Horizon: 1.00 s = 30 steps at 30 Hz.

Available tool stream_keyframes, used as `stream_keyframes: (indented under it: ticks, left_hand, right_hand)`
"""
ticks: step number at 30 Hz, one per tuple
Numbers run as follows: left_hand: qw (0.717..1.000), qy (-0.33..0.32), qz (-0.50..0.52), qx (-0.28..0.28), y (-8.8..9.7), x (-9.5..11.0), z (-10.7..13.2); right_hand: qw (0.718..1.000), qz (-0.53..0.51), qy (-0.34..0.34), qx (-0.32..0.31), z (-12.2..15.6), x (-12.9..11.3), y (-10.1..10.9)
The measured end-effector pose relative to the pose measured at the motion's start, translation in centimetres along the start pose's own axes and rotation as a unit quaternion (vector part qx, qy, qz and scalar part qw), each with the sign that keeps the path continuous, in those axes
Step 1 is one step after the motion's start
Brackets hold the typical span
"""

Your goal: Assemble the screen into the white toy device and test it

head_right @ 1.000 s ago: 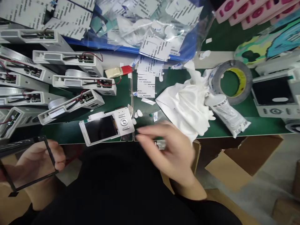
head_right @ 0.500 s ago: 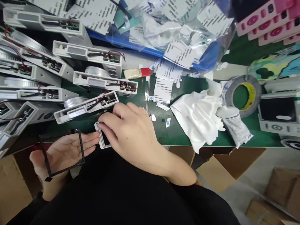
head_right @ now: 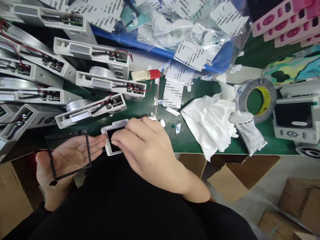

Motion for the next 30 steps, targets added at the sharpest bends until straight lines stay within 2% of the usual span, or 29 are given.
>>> stream_keyframes:
  ticks: [5,15,21,26,30]
  left_hand:
    - [1.0,0.001,-0.015,-0.002,-0.4,0.2,0.0]
    - [0.993,0.005,-0.088,0.076,-1.9,0.5,0.4]
    - [0.989,0.003,-0.143,0.039,-2.3,0.7,0.3]
    - [0.989,-0.018,-0.145,0.039,-2.8,0.7,0.2]
    - [0.987,-0.025,-0.151,0.046,-3.4,0.7,0.0]
  right_hand:
    - [1.0,0.001,-0.003,0.024,0.9,0.0,0.6]
    - [0.998,-0.022,-0.018,0.051,3.2,0.8,2.4]
    - [0.995,-0.039,-0.026,0.093,4.7,1.7,2.8]
    - [0.987,-0.079,-0.02,0.14,6.0,3.8,2.9]
    - [0.985,-0.125,-0.016,0.122,7.4,6.3,3.2]
Point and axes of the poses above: each hand's wrist, its own z-axis away from the middle knuckle, its own y-axis out of the back of the hand, x = y × z, the point moved 1 cm from there along -z, towards the middle knuckle, and after that the axes turned 3 degrees about x, right-handed, at the moved point
